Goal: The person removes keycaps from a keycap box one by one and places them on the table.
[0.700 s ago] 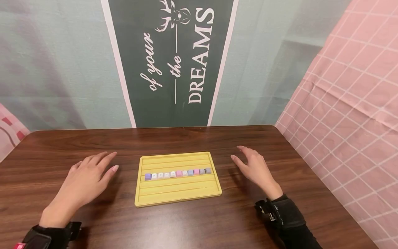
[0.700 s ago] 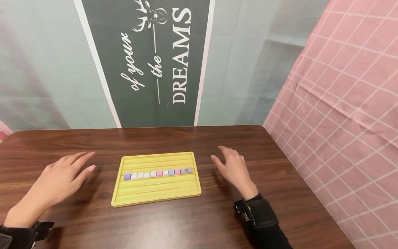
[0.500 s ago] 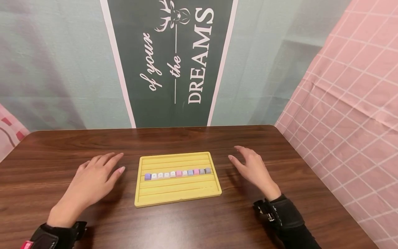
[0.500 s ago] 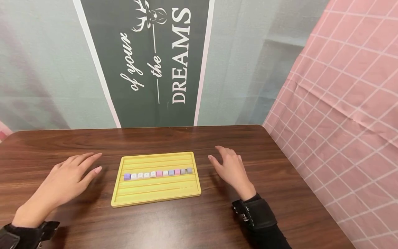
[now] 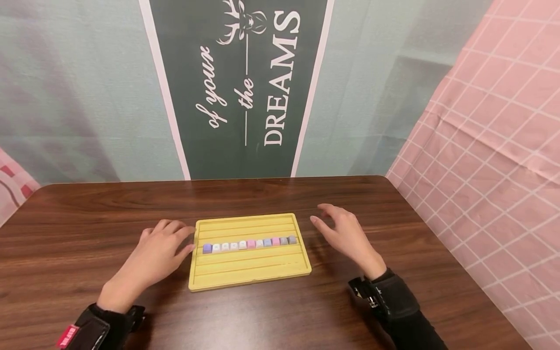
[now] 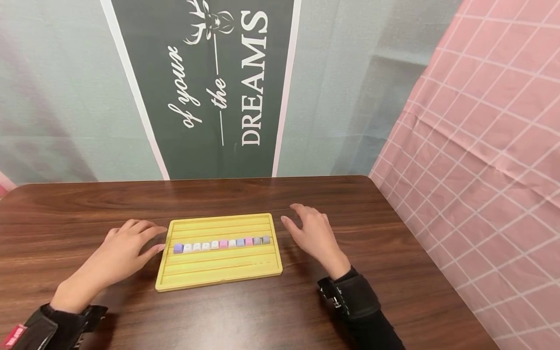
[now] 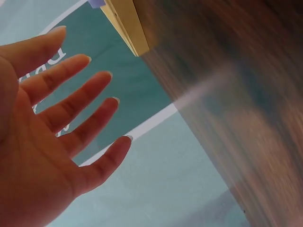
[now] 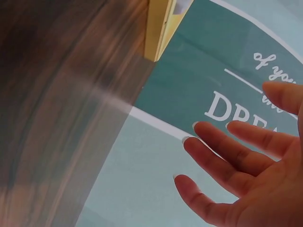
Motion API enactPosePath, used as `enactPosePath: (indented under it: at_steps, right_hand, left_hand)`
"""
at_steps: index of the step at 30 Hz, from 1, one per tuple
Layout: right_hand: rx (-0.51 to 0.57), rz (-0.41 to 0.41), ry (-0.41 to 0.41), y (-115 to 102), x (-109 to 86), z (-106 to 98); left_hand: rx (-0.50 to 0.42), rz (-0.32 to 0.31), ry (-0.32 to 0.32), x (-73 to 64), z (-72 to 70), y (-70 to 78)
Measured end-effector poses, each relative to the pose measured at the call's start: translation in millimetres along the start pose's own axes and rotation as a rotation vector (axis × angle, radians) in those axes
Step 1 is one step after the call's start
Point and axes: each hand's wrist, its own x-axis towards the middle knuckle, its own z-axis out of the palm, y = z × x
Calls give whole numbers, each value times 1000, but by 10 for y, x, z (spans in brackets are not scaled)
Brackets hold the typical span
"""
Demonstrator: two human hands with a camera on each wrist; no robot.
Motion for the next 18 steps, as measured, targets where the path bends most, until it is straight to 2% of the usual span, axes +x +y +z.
enactPosePath:
  at_steps: [7,12,18]
  right_hand:
    - [29,-29,-50,-143,30,52]
    - [45,-61,-54,-231,34,79]
    - [42,-78,-84,-268,28,99]
  left_hand:
    - [-15,37,-1,67,52,65]
    - [-10,45,-17,97,99,107]
    - [-13,64,-32,111,130,165]
